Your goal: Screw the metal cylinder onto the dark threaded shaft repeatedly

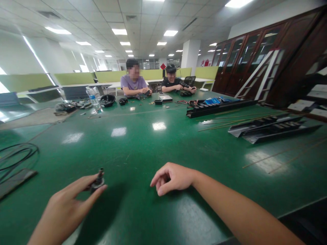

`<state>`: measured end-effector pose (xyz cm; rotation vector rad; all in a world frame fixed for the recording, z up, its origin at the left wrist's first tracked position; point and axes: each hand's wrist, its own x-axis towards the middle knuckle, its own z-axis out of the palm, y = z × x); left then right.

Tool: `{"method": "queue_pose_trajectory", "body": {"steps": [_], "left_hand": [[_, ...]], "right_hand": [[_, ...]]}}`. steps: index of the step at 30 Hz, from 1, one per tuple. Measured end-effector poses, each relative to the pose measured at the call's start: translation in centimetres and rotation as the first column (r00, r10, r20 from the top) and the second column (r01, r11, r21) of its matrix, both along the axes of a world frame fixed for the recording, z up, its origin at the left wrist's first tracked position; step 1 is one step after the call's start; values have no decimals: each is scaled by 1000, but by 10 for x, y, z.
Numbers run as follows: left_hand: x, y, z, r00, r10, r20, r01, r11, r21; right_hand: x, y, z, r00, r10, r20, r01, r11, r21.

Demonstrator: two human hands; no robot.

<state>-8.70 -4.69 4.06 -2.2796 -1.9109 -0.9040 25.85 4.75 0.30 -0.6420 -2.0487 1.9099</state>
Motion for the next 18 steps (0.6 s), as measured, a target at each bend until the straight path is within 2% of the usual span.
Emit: {"method": "queue_pose_trajectory", "body": {"steps": [3, 6, 8, 10, 13, 18], "left_hand": [[51, 32, -2, 978, -206, -38, 203, 976, -75], [100, 53, -11, 952, -307, -19, 302, 944, -134], [120, 59, -22, 936, -348, 52, 352, 925, -139], [128, 60, -34, 920, -372, 120, 388, 910, -150], [125, 58, -45, 906, -387, 173, 416, 889, -192], [112, 59, -43, 904, -365, 223, 411, 886, -214]], "right_hand": [[0, 5, -3, 991, -131, 26, 128, 986, 111], [0, 8, -6, 964, -259, 60, 236, 936, 260], [1, 8, -7, 953, -294, 68, 256, 907, 335], [1, 8, -6, 950, -302, 84, 244, 881, 405], [1, 6, -5, 947, -297, 118, 207, 852, 480], [-3, 4, -7, 932, -329, 150, 212, 834, 509]]}}
